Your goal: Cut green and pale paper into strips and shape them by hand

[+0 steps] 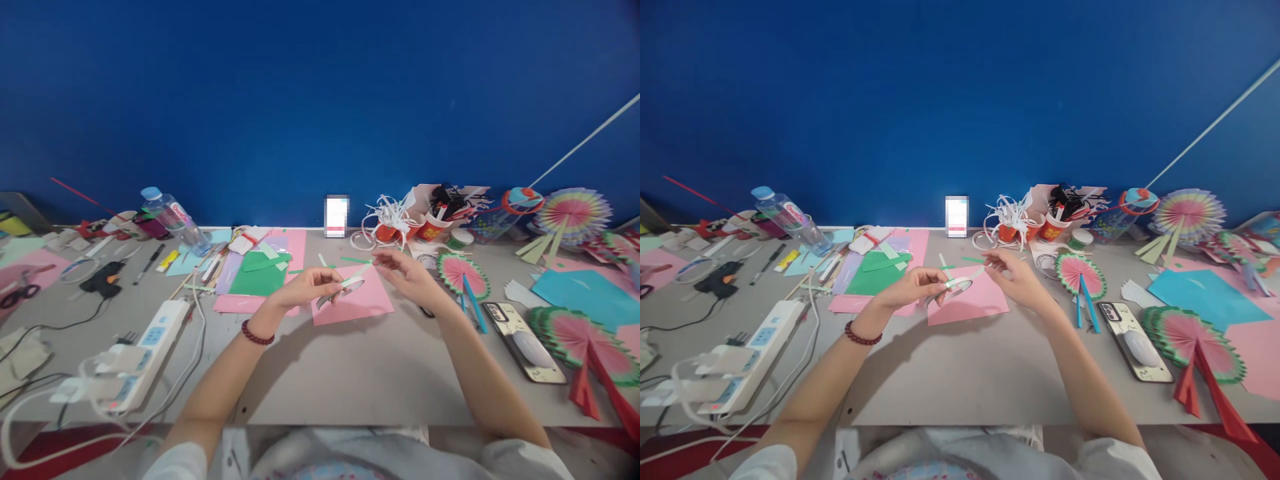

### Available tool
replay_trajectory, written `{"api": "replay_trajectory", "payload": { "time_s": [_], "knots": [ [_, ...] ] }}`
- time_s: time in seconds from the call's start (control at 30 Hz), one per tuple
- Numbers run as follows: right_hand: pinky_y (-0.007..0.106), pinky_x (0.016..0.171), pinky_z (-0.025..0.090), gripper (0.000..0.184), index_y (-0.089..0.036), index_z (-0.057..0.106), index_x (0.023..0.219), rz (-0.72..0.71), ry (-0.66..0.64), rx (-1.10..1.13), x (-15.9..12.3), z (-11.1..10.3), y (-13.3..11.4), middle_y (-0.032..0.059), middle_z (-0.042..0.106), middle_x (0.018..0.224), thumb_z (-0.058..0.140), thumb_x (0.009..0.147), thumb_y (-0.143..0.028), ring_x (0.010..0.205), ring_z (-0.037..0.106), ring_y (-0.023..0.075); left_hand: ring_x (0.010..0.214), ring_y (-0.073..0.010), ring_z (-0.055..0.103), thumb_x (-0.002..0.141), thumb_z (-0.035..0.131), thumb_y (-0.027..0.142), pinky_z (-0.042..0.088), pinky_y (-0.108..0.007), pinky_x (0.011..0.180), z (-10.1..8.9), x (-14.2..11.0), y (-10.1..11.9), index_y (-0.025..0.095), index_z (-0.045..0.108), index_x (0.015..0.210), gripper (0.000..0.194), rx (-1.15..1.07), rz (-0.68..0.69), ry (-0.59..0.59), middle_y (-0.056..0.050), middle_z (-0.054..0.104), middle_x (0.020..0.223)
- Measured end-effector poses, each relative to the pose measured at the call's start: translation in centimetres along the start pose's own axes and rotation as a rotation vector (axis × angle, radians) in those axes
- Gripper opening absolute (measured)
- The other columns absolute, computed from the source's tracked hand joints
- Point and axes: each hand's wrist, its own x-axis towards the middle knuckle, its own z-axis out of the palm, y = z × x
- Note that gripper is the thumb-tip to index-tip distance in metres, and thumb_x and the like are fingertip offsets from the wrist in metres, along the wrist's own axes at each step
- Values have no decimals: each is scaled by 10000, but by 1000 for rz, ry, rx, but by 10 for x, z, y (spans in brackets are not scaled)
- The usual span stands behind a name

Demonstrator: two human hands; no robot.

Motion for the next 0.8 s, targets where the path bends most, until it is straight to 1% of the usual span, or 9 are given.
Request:
{"api": "replay_trajectory", "payload": {
  "time_s": [0.07,0.17,0.23,0.33,0.4,0.5,0.6,0.7,0.8],
  "knots": [
    [358,800,488,278,-197,590,1108,62,89,-146,-12,-9,21,87,661,1011,521,875,-330,900,616,208,664,-115,592,855,602,406,427,-224,599,0,2,-3,150,678,914,274,34,-3,61,-38,659,715],
    [346,716,466,229,-175,620,965,183,213,-400,-40,-18,56,81,660,843,489,849,-323,758,601,207,724,-135,616,855,597,392,464,-259,706,1,6,-11,148,688,968,284,23,-31,156,-49,676,739],
    [341,674,446,209,-177,609,862,254,249,-523,-61,-20,76,76,639,772,465,833,-326,689,577,205,721,-133,616,849,600,389,466,-271,746,1,9,-15,145,701,920,273,2,-47,220,-46,675,725],
    [334,645,434,221,-189,580,816,349,288,-628,-90,-20,98,78,619,760,457,814,-373,726,586,231,727,-137,619,835,612,385,463,-275,762,0,12,-18,141,709,799,264,-10,-43,287,-58,686,742],
    [331,645,440,243,-191,570,816,392,306,-646,-103,-18,106,81,618,783,472,799,-413,736,596,234,721,-143,621,826,622,384,466,-280,752,0,12,-20,141,710,780,263,-20,-27,320,-64,691,751],
    [335,654,450,263,-193,571,827,442,322,-662,-112,-18,112,82,617,797,497,783,-441,728,602,231,715,-149,623,814,635,407,474,-289,741,-1,12,-22,136,712,815,282,-59,-5,366,-70,688,759],
    [337,651,452,273,-191,582,842,471,309,-705,-111,-21,116,91,622,831,518,788,-451,745,606,241,712,-149,623,803,648,424,471,-289,724,-1,13,-25,128,698,948,333,-105,-26,404,-77,687,786],
    [343,673,455,248,-179,601,867,466,285,-737,-108,-25,120,115,636,901,541,791,-407,802,614,255,680,-136,613,771,692,410,452,-271,672,-1,14,-28,135,640,1071,410,-138,-67,466,-64,686,785],
    [344,680,454,181,-171,618,852,496,237,-709,-107,-29,123,124,656,912,553,780,-323,802,623,253,714,-150,630,756,715,389,435,-266,650,-1,15,-30,147,586,1095,436,-175,-75,527,-62,696,779]
  ]
}}
